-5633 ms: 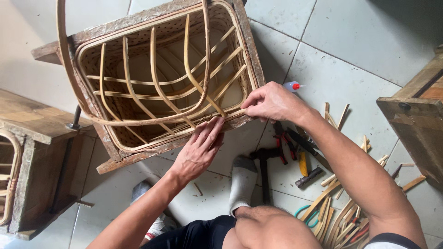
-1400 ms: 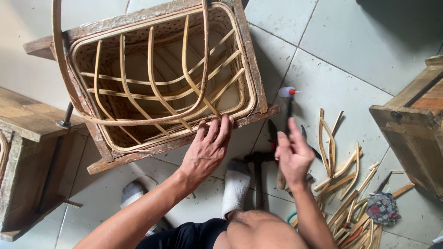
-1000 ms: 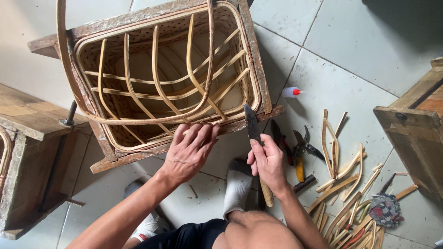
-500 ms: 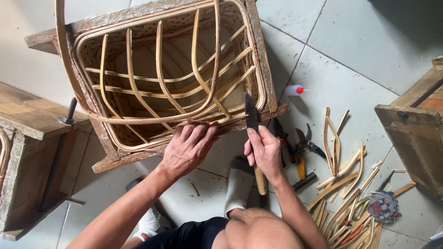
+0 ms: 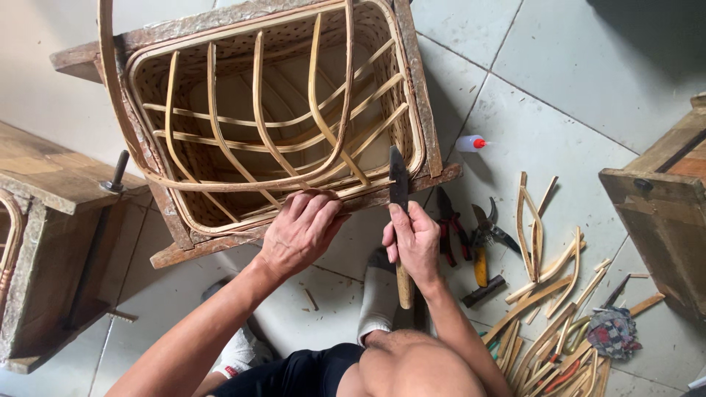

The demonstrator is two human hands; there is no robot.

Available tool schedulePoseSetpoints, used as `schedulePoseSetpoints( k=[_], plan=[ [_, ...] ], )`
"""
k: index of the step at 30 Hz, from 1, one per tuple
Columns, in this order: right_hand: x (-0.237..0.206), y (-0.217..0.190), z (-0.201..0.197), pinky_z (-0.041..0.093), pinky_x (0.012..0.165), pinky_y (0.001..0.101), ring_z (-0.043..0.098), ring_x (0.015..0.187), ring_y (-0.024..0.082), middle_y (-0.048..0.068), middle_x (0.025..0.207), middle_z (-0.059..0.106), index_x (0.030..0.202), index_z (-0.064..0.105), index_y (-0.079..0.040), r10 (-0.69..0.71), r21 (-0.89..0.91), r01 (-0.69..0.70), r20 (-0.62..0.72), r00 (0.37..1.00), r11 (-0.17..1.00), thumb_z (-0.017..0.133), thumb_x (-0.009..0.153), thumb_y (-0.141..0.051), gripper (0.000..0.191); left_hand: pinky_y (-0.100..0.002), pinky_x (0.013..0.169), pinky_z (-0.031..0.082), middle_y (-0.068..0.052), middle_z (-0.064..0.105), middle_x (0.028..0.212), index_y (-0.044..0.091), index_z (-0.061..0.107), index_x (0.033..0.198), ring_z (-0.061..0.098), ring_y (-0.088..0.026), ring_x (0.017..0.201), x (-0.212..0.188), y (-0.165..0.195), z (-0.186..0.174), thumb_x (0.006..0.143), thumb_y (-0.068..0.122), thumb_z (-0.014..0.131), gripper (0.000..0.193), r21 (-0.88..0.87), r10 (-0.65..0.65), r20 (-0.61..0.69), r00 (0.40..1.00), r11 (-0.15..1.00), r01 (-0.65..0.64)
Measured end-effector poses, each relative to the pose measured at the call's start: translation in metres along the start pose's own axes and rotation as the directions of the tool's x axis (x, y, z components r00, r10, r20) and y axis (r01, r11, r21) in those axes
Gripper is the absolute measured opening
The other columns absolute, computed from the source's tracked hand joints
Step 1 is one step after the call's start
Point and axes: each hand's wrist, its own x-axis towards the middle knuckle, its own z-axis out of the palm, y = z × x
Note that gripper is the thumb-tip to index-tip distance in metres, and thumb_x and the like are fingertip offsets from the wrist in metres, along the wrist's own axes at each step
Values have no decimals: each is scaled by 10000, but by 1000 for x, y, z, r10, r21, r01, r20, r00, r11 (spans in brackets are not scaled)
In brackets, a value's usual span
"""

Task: The person sits on the floor assembling a woven bamboo basket held in a wooden frame. They press and tuck bamboo strips along the rim, apply glue from a squeeze bottle along the edges, tap strips into place with a hammer, trim excess material with a knife, and use pliers on the frame.

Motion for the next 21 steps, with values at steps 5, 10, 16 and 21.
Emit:
schedulePoseSetpoints(
  k=[5, 10, 16, 21],
  plan=[
    [-13, -2, 5, 375, 352, 228, 480, 378, 64, 35, 565, 585, 1046, 674, -21, 70, 19, -69, -28, 997, 997, 567, 1030, -211, 219, -388, 913, 504, -96, 633, 1119, 43, 598, 1167, 597, -277, 1004, 1, 0, -1, 901, 206, 767, 355, 5, 17, -39, 999, 1000, -17],
    [1, 2, 13, 397, 381, 231, 504, 421, 69, 37, 620, 610, 987, 606, 22, -25, 27, 26, -30, 999, 999, 566, 1098, -218, 267, -395, 906, 509, -87, 629, 1119, 45, 600, 1167, 600, -275, 1009, -1, 0, 1, 920, 201, 766, 336, -14, 0, -1, 1000, 1000, 0],
    [-14, 5, 19, 388, 352, 230, 492, 387, 67, 30, 572, 586, 1033, 669, -25, 20, 12, -20, -56, 998, 1000, 560, 1043, -233, 236, -398, 919, 511, -92, 629, 1135, 42, 597, 1161, 599, -279, 1014, -1, -2, 2, 926, 204, 767, 333, -16, 7, -10, 1000, 1000, -7],
    [-7, 15, 28, 403, 354, 234, 548, 403, 87, 39, 603, 613, 940, 620, 13, 19, -54, -21, -31, 999, 998, 574, 1068, -226, 275, -394, 942, 512, -103, 629, 1168, 25, 597, 1189, 609, -282, 1058, 0, -4, 0, 920, 184, 768, 356, -35, 17, -13, 1000, 999, -18]
  ],
)
